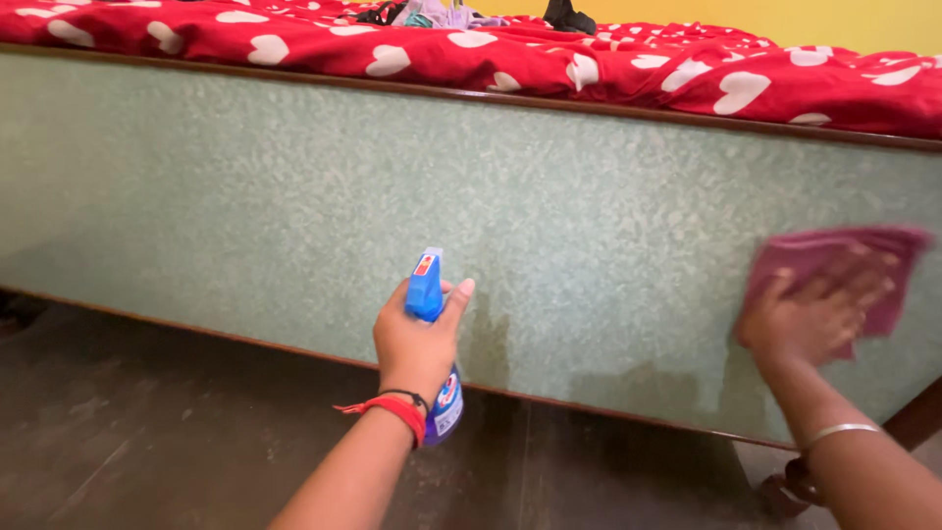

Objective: The person sprays a cleaning solution onto the side panel of a bed frame and wipes it with a pink cloth. They repeatedly spray and wipe the same area, moving along the length of the panel.

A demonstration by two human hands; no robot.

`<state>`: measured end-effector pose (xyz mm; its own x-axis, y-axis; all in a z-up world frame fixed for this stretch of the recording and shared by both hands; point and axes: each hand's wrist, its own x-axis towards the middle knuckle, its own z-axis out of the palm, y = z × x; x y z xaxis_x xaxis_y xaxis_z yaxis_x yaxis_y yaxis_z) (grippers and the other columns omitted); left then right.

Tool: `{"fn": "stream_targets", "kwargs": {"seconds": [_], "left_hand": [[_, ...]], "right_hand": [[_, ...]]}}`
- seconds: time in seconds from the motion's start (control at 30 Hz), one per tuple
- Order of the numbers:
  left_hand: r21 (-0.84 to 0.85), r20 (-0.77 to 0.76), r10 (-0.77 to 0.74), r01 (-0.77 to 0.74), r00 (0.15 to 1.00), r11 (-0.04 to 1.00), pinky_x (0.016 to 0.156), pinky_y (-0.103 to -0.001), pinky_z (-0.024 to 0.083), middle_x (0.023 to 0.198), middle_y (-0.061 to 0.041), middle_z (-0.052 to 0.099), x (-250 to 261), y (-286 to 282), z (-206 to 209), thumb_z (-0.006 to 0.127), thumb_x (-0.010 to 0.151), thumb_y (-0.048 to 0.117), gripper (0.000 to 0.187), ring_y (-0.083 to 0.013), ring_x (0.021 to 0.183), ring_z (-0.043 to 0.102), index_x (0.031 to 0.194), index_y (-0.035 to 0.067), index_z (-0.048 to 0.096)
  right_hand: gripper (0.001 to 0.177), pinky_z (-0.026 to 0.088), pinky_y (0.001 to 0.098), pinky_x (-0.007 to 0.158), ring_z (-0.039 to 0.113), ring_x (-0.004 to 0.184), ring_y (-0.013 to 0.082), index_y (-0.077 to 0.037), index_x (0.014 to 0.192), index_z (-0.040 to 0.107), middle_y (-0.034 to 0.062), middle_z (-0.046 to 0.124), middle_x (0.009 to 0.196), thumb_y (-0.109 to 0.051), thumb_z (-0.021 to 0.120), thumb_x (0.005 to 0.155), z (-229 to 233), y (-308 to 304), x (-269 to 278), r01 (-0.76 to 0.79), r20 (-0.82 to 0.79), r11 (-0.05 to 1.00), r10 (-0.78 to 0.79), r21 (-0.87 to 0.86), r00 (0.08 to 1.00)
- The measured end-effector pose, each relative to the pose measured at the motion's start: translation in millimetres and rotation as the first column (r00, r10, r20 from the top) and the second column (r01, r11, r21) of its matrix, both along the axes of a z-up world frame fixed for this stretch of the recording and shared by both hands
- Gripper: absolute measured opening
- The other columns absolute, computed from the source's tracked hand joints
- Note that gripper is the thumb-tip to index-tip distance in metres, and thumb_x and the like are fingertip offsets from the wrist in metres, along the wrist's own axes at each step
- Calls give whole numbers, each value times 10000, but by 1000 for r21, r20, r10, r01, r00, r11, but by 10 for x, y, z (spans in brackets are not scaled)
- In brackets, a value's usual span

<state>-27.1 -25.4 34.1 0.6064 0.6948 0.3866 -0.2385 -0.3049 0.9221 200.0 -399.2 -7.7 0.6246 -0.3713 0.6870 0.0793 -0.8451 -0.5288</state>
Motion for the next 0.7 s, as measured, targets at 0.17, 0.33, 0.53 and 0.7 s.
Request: {"fn": "stream_targets", "kwargs": {"seconds": [0.17, 0.33, 0.53, 0.7], "left_hand": [[-13, -37, -14, 13, 999, 1000, 609, -310, 509, 662, -10, 653, -100, -69, 66, 851, 798, 352, 320, -114, 591, 582, 827, 69, 704], [1, -76, -22, 22, 997, 1000, 604, -314, 507, 649, -11, 657, -113, -54, 34, 840, 797, 349, 309, -119, 583, 593, 815, 71, 706], [50, -96, 18, -13, 995, 999, 613, -316, 517, 657, -19, 662, -16, 36, -103, 847, 793, 363, 325, -128, 590, 603, 825, 73, 706], [60, -170, 49, -40, 984, 997, 636, -321, 528, 676, -36, 691, 69, 110, -215, 856, 777, 374, 346, -139, 604, 630, 850, 67, 716]], "right_hand": [[898, 16, 648, 1334, -72, 1667, 467, 112, 1661, -18, 282, -85, 1777, -366, 456, 1067, 148, -4, 36, 79, -53, 994, -83, -82, 995], [925, -18, 618, 1325, -85, 1653, 448, 116, 1657, -46, 289, -88, 1744, -340, 511, 1077, 186, 534, 62, -59, 97, 959, 89, -278, 991], [900, 18, 653, 1268, 54, 1624, 439, 47, 1661, 200, 264, 138, 1744, -229, 572, 889, -23, 1524, -83, -220, 187, 768, 402, -601, 896], [747, 240, 606, 1135, 366, 1414, 405, -26, 1558, 279, 241, 337, 1571, -130, 464, 842, -545, 2267, -238, -401, -264, 153, 538, -903, 800]]}}
